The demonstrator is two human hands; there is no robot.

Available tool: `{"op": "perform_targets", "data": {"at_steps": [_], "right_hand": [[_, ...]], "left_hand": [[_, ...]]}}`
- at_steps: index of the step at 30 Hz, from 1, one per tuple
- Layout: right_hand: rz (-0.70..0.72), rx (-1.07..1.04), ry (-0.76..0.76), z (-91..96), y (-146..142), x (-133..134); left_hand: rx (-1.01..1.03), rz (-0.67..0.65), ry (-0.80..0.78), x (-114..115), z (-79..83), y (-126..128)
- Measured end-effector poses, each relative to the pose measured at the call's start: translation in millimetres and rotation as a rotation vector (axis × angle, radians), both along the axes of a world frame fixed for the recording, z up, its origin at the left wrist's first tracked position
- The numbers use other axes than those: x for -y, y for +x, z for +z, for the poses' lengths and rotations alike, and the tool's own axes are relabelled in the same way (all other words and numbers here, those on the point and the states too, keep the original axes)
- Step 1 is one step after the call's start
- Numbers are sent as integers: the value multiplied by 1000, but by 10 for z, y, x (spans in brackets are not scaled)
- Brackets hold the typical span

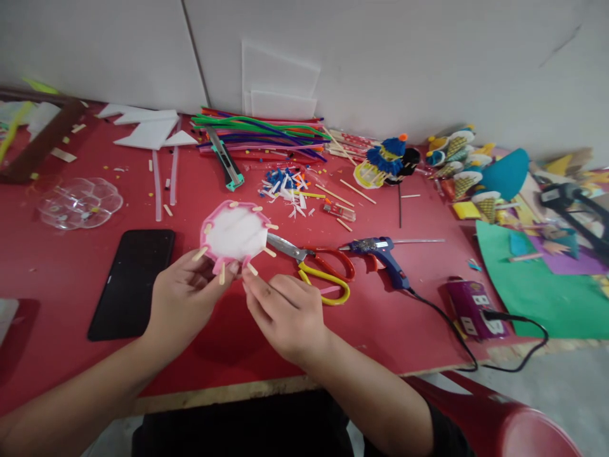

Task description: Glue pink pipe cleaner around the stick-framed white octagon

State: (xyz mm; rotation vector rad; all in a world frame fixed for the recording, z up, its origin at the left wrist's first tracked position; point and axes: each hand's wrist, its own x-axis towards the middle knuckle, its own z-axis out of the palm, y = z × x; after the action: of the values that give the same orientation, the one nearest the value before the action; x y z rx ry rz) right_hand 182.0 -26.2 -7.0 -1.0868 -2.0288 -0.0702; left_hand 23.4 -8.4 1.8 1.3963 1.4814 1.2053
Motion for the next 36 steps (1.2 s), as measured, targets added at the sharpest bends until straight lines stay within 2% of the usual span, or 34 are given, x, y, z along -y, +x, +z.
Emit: {"op": "perform_targets", "data": {"at_steps": [9, 15, 17, 19, 25, 28, 31, 36], "right_hand": [[50, -166, -114, -65, -13, -14], [32, -315, -189, -15, -37, -10], [43, -401, -323, 8, -42, 4], [53, -523, -528, 17, -47, 17], [71, -1137, -1095, -47, -76, -41], [76, -1352, -1344, -56, -82, -111], [120, -1425, -1501, -34, -74, -163], [198, -1421, -1613, 7, -56, -191]], "left_hand": [[17, -7, 16, 17, 18, 25], [-69, 43, 62, 50, 33, 17], [-89, 67, 84, 64, 22, 21], [-75, 81, 114, 73, -1, 26], [-60, 55, 202, 97, -79, 21], [-52, 50, 200, 104, -99, 15], [-47, 49, 198, 107, -109, 19], [-23, 37, 203, 114, -123, 33]]}}
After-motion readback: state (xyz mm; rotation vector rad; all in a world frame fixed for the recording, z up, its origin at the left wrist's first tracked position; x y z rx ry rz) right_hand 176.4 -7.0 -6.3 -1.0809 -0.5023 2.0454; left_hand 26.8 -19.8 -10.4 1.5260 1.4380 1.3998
